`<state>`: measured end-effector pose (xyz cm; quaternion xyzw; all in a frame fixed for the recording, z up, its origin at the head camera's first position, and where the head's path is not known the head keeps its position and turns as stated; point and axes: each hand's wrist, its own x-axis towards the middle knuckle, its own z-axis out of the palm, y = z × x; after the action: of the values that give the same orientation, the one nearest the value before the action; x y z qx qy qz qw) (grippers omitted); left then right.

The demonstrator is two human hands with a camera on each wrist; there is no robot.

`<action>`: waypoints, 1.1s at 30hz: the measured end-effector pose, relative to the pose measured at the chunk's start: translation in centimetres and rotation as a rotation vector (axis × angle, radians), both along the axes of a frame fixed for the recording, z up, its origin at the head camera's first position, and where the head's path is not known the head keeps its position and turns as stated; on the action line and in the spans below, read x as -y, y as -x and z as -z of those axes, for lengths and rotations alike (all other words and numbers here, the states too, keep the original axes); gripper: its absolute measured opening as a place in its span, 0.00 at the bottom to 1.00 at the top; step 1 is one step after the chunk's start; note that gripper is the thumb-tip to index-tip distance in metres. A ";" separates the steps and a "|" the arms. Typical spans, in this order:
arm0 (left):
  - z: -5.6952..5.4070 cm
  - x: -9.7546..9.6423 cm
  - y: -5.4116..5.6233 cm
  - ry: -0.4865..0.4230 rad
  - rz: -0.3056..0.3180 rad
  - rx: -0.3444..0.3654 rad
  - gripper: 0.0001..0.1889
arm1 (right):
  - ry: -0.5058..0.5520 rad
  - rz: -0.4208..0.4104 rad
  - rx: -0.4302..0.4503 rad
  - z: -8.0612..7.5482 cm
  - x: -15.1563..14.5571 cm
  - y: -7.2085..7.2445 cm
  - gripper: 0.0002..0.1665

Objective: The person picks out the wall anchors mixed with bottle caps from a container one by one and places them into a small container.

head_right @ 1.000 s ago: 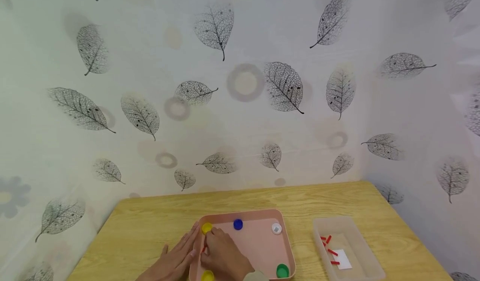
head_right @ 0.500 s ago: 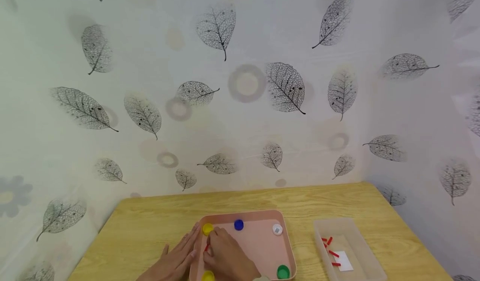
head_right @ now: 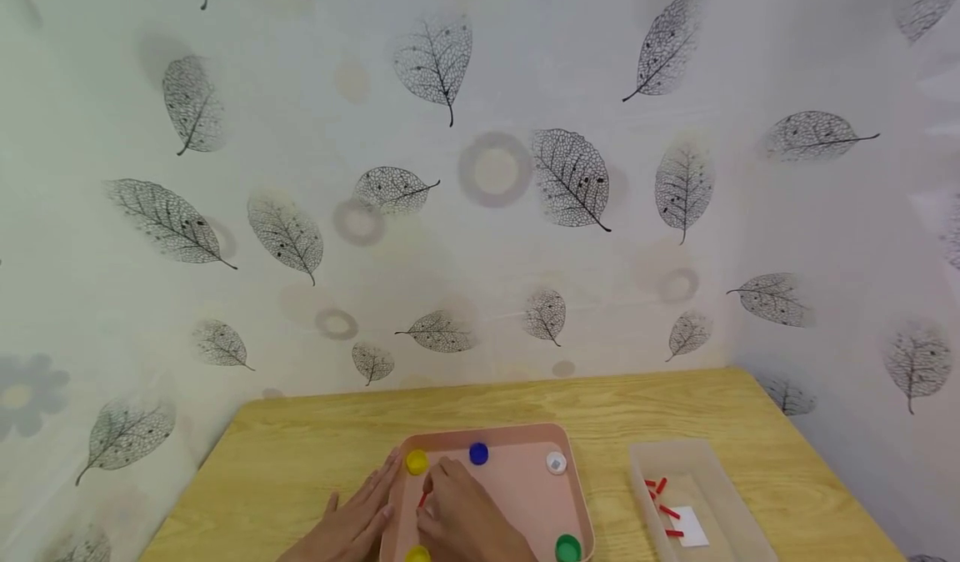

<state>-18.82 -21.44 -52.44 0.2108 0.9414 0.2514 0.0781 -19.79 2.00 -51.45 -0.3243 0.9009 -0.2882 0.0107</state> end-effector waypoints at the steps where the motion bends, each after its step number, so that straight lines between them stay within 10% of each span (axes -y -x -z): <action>1: 0.0 0.0 0.0 0.002 -0.003 -0.002 0.32 | 0.012 0.005 0.011 0.0 -0.1 -0.1 0.06; 5: 0.1 0.0 0.0 0.000 -0.003 -0.003 0.32 | 0.182 0.087 0.147 0.0 -0.8 -0.4 0.12; 33: 0.8 -0.1 0.5 -0.001 -0.002 0.003 0.33 | 0.217 0.076 -0.191 0.8 -6.7 -1.9 0.13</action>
<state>-19.32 -21.36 -53.19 0.2096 0.9414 0.2521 0.0791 -17.94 8.73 -52.28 -0.3150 0.8731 -0.3520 -0.1211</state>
